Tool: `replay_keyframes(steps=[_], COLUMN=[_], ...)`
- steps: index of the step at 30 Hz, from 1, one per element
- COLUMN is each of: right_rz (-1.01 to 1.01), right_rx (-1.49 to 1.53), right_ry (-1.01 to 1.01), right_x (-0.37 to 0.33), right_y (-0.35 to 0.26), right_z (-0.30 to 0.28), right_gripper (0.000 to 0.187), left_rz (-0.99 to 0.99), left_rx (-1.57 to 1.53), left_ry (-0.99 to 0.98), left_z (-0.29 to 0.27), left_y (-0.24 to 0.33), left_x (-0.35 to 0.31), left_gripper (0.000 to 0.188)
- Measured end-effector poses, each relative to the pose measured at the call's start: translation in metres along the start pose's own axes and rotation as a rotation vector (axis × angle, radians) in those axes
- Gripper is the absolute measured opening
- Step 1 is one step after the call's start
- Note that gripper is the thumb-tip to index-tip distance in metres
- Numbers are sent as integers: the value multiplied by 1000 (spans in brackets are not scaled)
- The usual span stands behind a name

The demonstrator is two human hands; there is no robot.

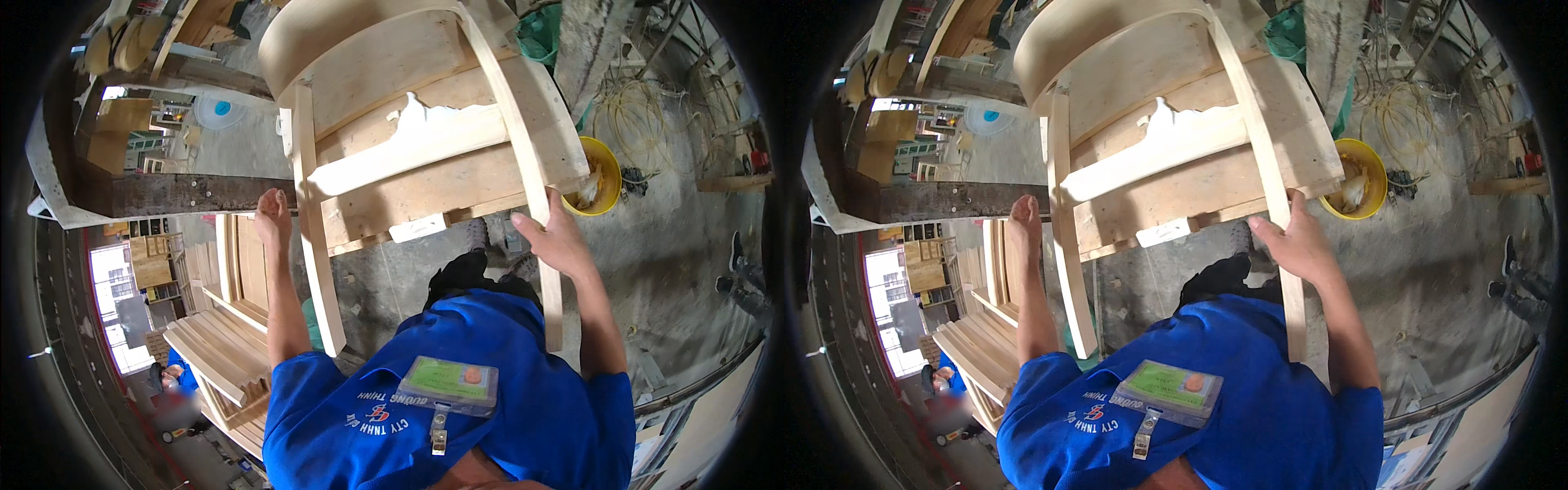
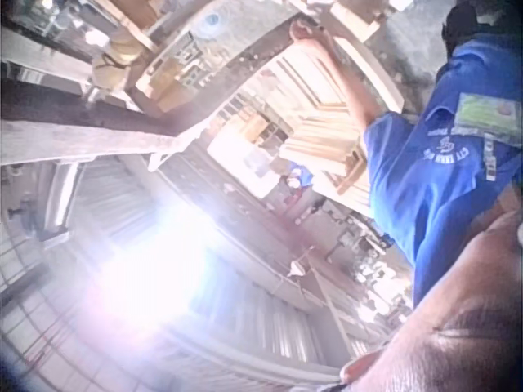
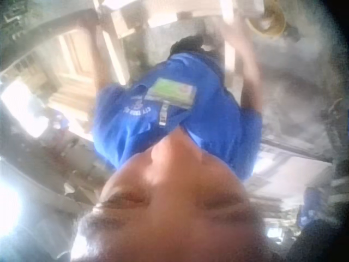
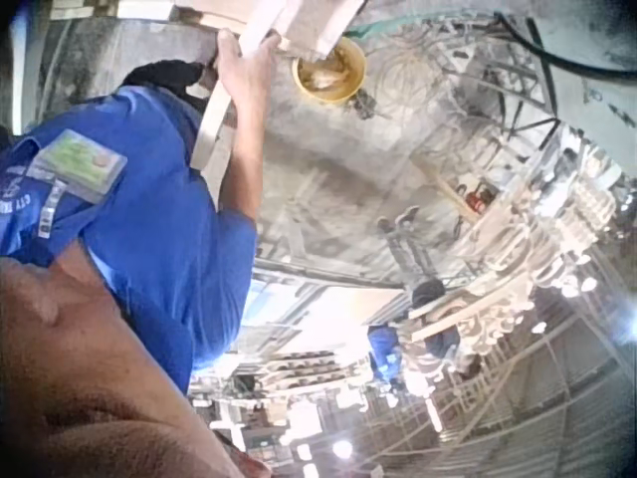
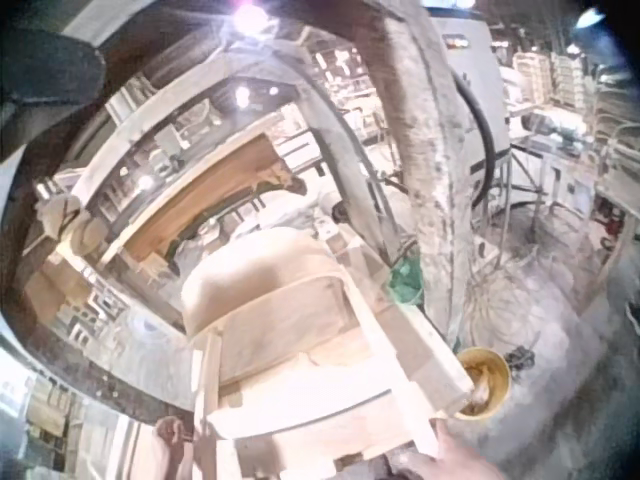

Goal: The person repeatedly picks up unfinished wooden chairs, places them on a sanding machine, and rubs the seat and backrest against the sanding pad. After sanding, the person removes the chair and places it on a nearby stack before repeating the process with another chair.

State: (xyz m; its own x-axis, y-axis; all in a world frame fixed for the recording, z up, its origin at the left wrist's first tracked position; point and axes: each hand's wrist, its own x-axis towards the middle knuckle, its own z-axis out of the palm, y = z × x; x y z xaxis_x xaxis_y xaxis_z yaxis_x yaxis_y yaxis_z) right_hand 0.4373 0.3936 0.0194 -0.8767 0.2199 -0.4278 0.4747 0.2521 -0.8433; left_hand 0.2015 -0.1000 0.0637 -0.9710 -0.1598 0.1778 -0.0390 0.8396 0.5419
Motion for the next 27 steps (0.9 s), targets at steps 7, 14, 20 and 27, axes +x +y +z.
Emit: replay_keyframes(steps=[7, 14, 20, 27], right_rz=[126, 176, 195, 14], right_rx=[139, 56, -183, -228], right_ry=[-6, 78, 242, 399], right_x=[-16, -18, -64, -155], right_y=[-35, 0, 19, 103], right_z=[1, 37, 56, 72], right_gripper=[82, 70, 52, 58], left_rz=[-515, -345, -311, -283], left_rx=[-663, -383, -354, -529], left_ry=[-656, -582, -557, -322], left_z=[31, 62, 56, 22], left_y=[-20, -33, -17, -53], left_x=[58, 77, 27, -89], left_gripper=[70, 43, 41, 39])
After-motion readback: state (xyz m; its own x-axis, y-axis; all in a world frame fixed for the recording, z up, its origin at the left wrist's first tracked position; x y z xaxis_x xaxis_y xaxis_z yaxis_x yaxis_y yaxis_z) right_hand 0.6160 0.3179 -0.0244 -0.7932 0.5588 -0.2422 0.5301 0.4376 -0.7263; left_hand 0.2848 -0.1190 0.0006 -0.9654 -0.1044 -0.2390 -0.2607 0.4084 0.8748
